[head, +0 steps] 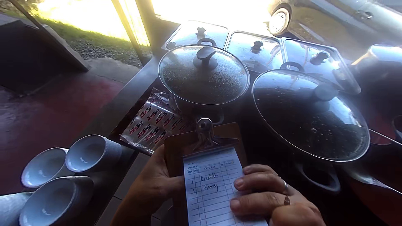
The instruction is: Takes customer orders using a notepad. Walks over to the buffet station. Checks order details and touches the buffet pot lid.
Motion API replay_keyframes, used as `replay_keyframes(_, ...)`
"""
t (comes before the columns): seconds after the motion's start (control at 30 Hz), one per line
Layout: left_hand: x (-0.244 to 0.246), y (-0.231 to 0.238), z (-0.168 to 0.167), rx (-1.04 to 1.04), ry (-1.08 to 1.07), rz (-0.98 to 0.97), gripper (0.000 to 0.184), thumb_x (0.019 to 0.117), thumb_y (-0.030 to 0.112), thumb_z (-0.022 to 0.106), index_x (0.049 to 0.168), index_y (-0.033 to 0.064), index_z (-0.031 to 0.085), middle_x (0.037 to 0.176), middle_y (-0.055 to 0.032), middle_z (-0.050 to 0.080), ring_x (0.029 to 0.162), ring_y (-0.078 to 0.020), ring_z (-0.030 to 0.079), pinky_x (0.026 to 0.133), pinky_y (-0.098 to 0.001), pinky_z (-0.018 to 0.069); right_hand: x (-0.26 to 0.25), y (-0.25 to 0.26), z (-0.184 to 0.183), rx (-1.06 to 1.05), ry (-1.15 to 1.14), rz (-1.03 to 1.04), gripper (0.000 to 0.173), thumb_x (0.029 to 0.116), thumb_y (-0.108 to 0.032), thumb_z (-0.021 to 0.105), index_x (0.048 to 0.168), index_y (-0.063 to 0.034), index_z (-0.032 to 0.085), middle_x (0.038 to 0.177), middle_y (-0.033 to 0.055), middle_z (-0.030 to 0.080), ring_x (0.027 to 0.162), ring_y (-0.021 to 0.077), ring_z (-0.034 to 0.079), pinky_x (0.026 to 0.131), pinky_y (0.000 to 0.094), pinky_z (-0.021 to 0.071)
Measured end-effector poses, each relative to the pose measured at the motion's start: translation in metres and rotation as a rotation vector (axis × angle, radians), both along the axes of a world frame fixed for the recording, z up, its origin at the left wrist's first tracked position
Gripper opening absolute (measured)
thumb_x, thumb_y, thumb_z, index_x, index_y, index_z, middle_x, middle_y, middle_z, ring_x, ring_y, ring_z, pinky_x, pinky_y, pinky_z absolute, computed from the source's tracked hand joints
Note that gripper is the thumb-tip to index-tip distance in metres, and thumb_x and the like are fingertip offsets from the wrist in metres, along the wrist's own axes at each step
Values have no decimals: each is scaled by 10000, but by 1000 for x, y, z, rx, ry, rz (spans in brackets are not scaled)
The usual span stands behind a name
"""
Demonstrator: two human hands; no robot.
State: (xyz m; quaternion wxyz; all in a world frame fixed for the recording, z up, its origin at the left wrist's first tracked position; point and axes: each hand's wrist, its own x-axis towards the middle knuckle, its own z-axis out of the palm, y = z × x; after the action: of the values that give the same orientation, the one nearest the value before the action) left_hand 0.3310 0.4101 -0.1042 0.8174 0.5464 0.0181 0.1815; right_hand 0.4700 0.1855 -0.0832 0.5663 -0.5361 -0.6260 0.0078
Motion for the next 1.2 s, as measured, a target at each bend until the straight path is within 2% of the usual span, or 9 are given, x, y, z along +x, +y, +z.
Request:
replay_keyframes(0.17, 3, -18, -12, -116, 23, 103, 340, 899, 66, 742, 1211, 187, 683, 1113, -22, 761, 1001, -117, 739, 900, -315, 618, 1, -23, -27, -38, -28, -101, 173, 982, -128, 678, 1057, -159, 526, 1127, -11, 753, 1213, 166, 660, 1145, 381, 449)
replay_keyframes(0.37, 0, -31, -15, -3, 1, 177, 320, 962, 101, 677, 1257, 205, 609, 1163, 45, 741, 1042, -76, 719, 929, -281, 604, 3, -28, -23, -95, 25, -101, 213, 933, -114, 751, 1020, -147, 559, 1061, -9, 765, 1178, 167, 673, 1125, 372, 468)
replay_keyframes(0.63, -3, -39, -7, 113, 27, 261, 574, 944, 42, 665, 1451, 123, 407, 1307, 60, 666, 1170, -81, 662, 1009, -284, 568, 5, -30, -13, -99, 41, -77, 197, 927, -75, 740, 1012, -143, 576, 1048, -10, 766, 1174, 167, 670, 1107, 361, 480)
replay_keyframes(0.83, -4, -42, -7, -22, 48, 292, 417, 921, 41, 701, 1297, 122, 540, 1178, 26, 731, 1062, -104, 716, 939, -310, 607, 9, -29, -16, -198, -13, -29, 132, 945, -135, 722, 990, -139, 598, 1058, -13, 766, 1210, 158, 642, 1147, 352, 417)
replay_keyframes(0.93, -6, -44, -6, -48, 62, 306, 385, 927, 34, 691, 1277, 124, 560, 1155, 31, 744, 1037, -96, 725, 926, -307, 611, 9, -30, -16, -218, 2, -11, 237, 949, -327, 752, 1003, -149, 606, 1031, -13, 763, 1215, 163, 639, 1163, 361, 400)
replay_keyframes(1.0, -6, -45, -4, -48, 71, 305, 380, 933, 29, 677, 1277, 134, 553, 1154, 45, 744, 1034, -86, 724, 927, -299, 609, 10, -30, -16, -210, 51, 29, 400, 957, -540, 675, 1000, -145, 627, 992, 11, 763, 1187, 179, 651, 1153, 371, 398)
replay_keyframes(1.07, -6, -46, -3, -70, 67, 304, 381, 940, 21, 664, 1283, 139, 545, 1157, 49, 744, 1040, -81, 721, 933, -293, 606, 11, -25, -15, -133, 121, 76, 571, 1011, -653, 466, 994, -113, 650, 924, 60, 747, 1073, 210, 688, 1061, 379, 483)
replay_keyframes(1.13, -6, -50, -1, -119, 68, 307, 377, 941, 5, 655, 1273, 151, 554, 1145, 53, 750, 1027, -74, 726, 919, -285, 611, 10, -15, -11, -50, 202, 82, 637, 1081, -584, 297, 1067, -62, 661, 889, 93, 702, 922, 196, 698, 893, 346, 568)
replay_keyframes(1.2, -6, -52, -1, -148, 75, 291, 380, 938, -20, 638, 1264, 158, 558, 1136, 52, 753, 1014, -71, 729, 903, -284, 617, 11, -3, -3, -45, 252, 33, 643, 1100, -555, 238, 1182, -61, 642, 932, 68, 658, 875, 105, 649, 778, 232, 547)
